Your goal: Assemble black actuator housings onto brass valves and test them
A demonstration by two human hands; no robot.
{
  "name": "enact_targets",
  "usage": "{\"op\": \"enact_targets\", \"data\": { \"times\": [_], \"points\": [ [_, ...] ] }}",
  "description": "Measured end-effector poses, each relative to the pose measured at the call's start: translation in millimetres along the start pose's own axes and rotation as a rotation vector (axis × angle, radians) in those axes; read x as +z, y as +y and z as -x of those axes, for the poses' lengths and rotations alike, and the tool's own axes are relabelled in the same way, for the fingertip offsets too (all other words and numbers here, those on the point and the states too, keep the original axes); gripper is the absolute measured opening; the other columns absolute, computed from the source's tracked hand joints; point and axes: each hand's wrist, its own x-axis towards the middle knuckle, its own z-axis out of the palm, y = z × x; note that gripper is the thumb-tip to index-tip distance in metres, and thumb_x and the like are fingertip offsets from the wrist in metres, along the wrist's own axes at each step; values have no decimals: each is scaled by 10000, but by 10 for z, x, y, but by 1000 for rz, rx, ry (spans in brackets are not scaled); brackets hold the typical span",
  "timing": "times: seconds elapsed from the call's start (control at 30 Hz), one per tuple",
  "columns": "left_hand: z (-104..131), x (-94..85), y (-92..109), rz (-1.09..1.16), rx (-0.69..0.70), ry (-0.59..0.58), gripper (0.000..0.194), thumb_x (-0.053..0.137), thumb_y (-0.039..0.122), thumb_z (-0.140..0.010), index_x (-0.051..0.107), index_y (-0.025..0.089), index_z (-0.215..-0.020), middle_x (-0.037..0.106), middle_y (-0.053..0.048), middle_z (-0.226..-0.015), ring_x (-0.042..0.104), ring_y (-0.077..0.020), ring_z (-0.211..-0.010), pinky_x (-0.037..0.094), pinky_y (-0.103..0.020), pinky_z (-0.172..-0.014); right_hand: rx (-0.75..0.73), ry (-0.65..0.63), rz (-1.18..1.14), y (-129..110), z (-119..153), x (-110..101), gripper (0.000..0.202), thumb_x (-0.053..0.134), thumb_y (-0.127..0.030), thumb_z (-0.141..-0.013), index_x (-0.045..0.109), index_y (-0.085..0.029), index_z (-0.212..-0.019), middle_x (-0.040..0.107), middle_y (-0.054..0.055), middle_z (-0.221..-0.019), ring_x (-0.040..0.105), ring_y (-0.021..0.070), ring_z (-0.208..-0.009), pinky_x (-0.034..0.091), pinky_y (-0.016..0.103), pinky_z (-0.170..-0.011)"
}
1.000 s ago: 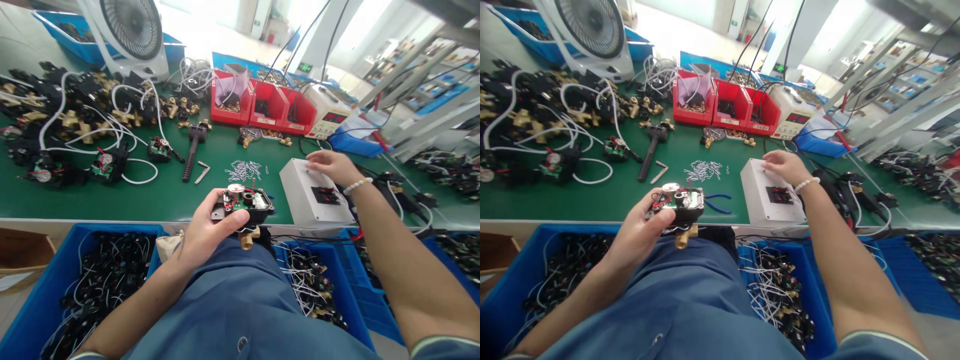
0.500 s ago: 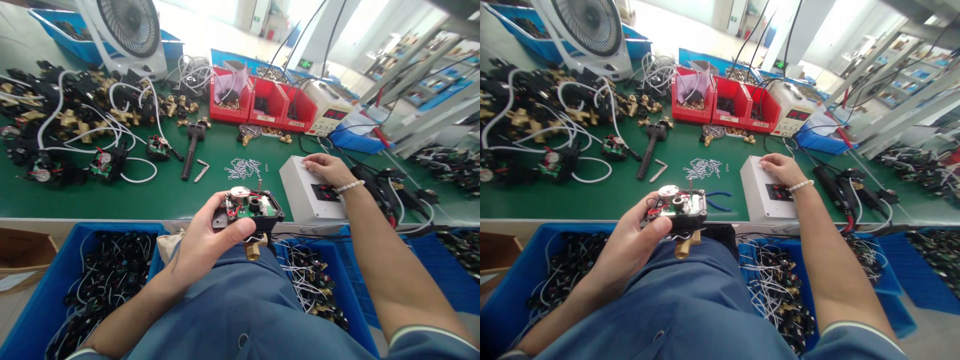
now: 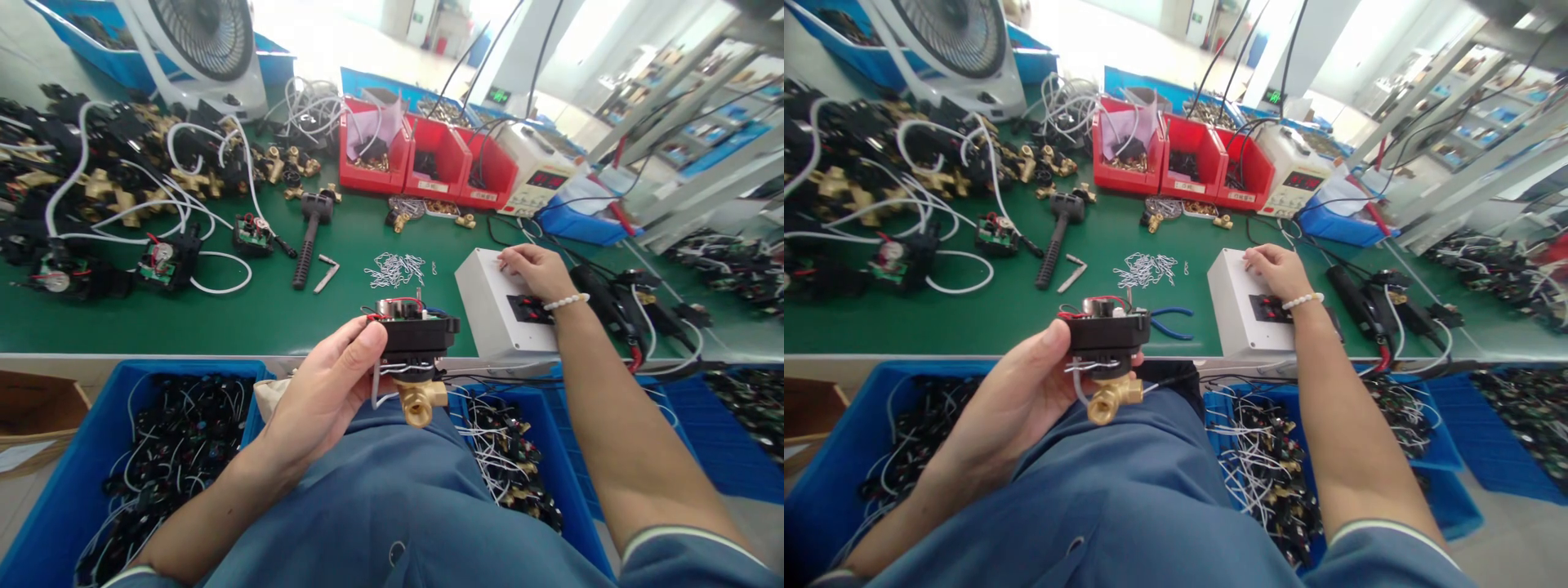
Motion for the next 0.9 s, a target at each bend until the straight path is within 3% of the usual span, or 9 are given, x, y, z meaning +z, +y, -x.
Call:
{"op": "enact_targets", "data": {
  "times": [0.3, 0.4, 0.57, 0.9],
  "points": [
    [20, 23, -25, 10, 47, 27, 405, 673, 458, -895, 689, 168, -1177, 744, -99, -1085, 727, -246, -965, 602, -308, -796, -28, 12, 20, 21, 5, -13, 413, 628, -571, -863, 640, -209, -666, 670, 32, -675, 579, 143, -619, 501, 281, -703],
    [19, 16, -13, -15, 39, 34, 418, 681, 450, -887, 674, 167, -1195, 741, -106, -1112, 726, -255, -970, 582, -355, -869, -33, 9, 27, 19, 9, -15, 436, 611, -597, -865, 637, -214, -660, 661, 35, -671, 578, 147, -624, 499, 287, -710],
    [5, -43, 17, -179, 37, -3, 546, 753, 454, -825, 615, 158, -1263, 698, -127, -1241, 642, -313, -1186, 463, -437, -1082, -43, 5, 38, 24, 8, -21, 492, 585, -676, -842, 642, -222, -662, 655, 40, -660, 583, 161, -632, 499, 296, -698],
    [4, -58, 22, -233, 23, 8, 598, 746, 478, -830, 567, 177, -1314, 691, -129, -1252, 638, -334, -1191, 465, -468, -1069, -48, 15, 47, 39, 10, -19, 534, 566, -721, -834, 638, -224, -651, 662, 46, -672, 590, 169, -644, 506, 308, -721]
  ]
}}
